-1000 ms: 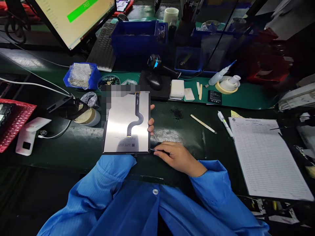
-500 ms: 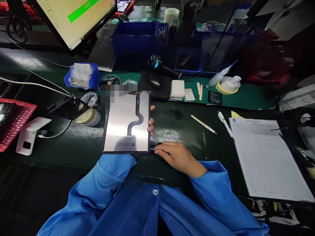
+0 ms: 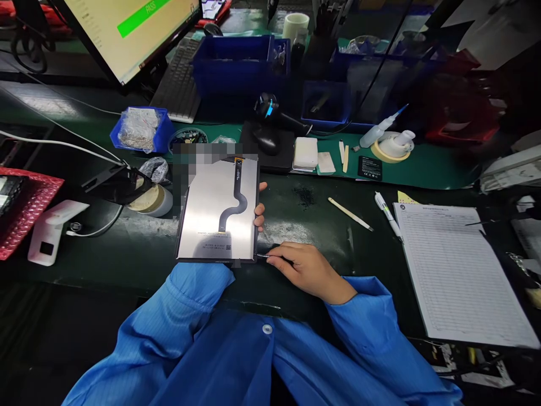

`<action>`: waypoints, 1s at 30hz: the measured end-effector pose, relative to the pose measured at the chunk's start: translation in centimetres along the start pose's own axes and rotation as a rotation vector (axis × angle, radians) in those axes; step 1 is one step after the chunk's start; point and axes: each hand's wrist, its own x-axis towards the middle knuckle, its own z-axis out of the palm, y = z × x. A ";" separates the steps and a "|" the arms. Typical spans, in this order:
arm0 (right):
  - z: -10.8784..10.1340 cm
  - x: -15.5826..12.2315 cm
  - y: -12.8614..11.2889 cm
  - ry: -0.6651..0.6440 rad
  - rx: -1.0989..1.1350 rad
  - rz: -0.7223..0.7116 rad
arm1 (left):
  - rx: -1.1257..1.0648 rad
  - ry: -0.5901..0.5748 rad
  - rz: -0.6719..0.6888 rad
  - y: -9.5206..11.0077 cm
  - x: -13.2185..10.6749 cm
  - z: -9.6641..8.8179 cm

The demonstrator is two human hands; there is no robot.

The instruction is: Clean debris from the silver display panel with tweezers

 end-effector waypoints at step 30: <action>0.0 0.0 -0.4 -0.017 0.029 0.056 | 0.057 0.019 -0.042 0.2 0.4 0.1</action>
